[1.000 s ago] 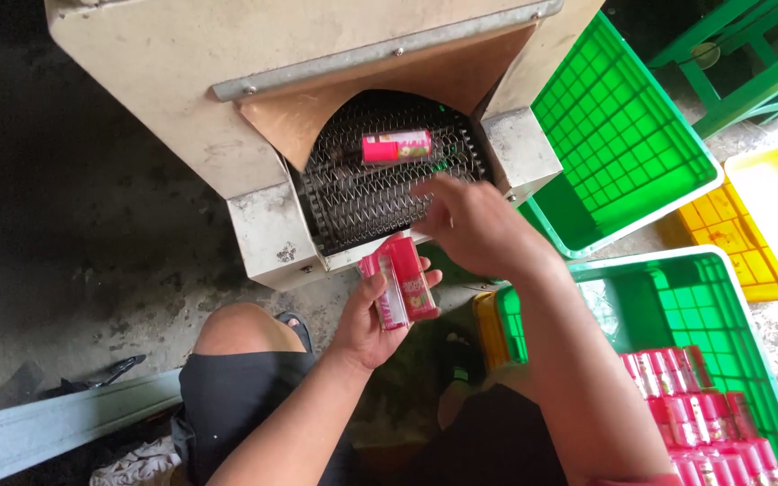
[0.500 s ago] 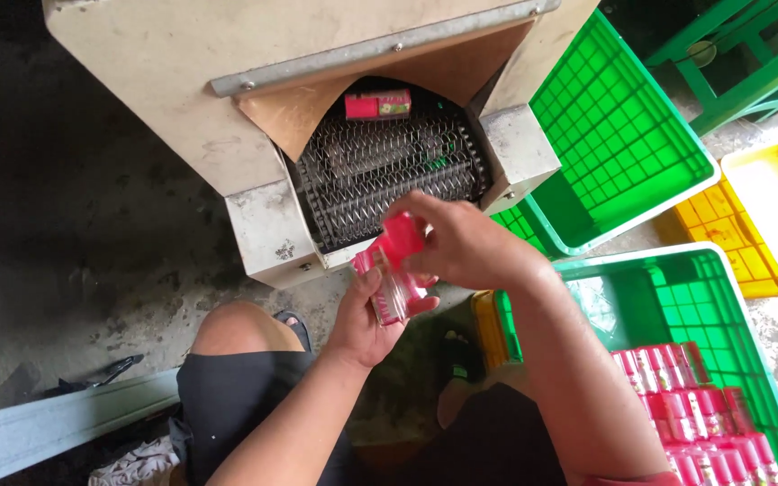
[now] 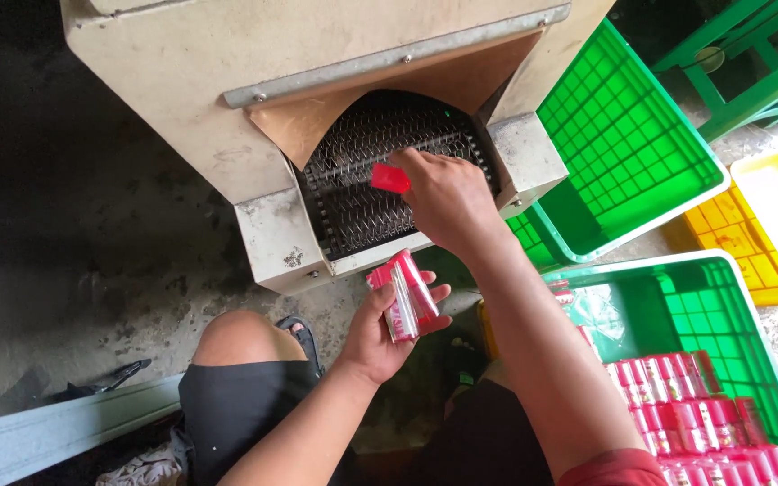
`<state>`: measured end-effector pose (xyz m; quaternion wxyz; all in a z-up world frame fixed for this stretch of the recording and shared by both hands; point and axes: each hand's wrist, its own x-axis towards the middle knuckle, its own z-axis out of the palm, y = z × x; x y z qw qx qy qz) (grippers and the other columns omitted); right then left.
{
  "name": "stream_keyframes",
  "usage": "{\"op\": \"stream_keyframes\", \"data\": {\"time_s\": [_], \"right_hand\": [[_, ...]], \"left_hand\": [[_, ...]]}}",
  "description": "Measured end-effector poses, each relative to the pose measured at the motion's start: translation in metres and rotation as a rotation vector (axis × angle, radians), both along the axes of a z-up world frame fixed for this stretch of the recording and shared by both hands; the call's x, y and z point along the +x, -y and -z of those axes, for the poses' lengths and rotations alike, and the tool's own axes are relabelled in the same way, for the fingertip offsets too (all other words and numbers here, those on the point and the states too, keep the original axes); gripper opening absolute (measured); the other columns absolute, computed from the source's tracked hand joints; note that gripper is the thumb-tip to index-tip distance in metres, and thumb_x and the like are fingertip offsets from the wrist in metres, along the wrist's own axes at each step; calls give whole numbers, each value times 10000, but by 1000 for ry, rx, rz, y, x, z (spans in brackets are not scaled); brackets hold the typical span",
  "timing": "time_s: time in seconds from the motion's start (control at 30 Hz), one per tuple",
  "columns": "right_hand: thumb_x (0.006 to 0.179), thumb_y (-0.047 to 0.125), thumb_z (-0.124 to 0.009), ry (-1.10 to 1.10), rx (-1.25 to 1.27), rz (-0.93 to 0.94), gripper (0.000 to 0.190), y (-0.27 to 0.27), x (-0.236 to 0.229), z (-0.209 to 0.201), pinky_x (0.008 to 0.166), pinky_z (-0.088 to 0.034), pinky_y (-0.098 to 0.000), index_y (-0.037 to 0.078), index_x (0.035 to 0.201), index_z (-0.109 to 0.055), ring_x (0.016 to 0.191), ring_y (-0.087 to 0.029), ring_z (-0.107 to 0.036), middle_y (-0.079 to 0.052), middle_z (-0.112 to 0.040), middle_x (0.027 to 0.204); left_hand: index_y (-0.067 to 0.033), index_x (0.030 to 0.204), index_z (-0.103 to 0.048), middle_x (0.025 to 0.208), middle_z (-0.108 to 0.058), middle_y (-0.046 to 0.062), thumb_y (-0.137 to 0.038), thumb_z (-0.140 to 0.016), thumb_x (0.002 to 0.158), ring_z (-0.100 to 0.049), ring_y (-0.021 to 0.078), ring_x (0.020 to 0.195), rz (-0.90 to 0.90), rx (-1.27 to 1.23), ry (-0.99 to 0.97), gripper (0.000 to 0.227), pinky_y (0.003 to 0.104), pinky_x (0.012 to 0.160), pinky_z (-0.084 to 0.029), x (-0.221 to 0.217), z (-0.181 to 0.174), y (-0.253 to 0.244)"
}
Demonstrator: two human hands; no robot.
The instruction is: Loading small pink tubes from a plastic crate onto a conveyor belt for processing.
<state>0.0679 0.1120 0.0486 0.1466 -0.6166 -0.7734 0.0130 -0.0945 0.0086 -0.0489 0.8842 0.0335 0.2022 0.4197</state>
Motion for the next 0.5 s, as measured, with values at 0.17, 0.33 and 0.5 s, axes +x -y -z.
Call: {"op": "stream_keyframes", "data": {"time_s": [0.17, 0.33, 0.5], "right_hand": [[803, 184, -824, -11, 157, -95, 452, 12, 0, -11, 933, -501, -453, 155, 1230, -679, 1206, -344, -606, -93, -671, 1225], [838, 352, -769, -223, -301, -66, 487, 60, -20, -65, 832, -542, -572, 112, 1236, -623, 982, -459, -692, -189, -725, 968], [648, 356, -870, -170, -466, -66, 806, 90, -33, -57, 728, -542, -515, 41, 1300, -516, 881, -414, -712, -182, -741, 970]], "left_hand": [[-117, 1329, -473, 1379, -582, 188, -434, -672, 878, -567, 471, 1291, 6, 53, -16, 586, 580, 984, -541, -3, -5, -3], [-142, 1294, -486, 1326, -603, 139, -462, -641, 881, -594, 416, 1262, 15, 89, -76, 545, 578, 1033, -513, -2, -5, -7], [-91, 1389, -553, 1376, -579, 98, -365, -489, 1047, -546, 204, 1221, 23, 218, 58, 443, 429, 1030, -394, 5, 5, 0]]}}
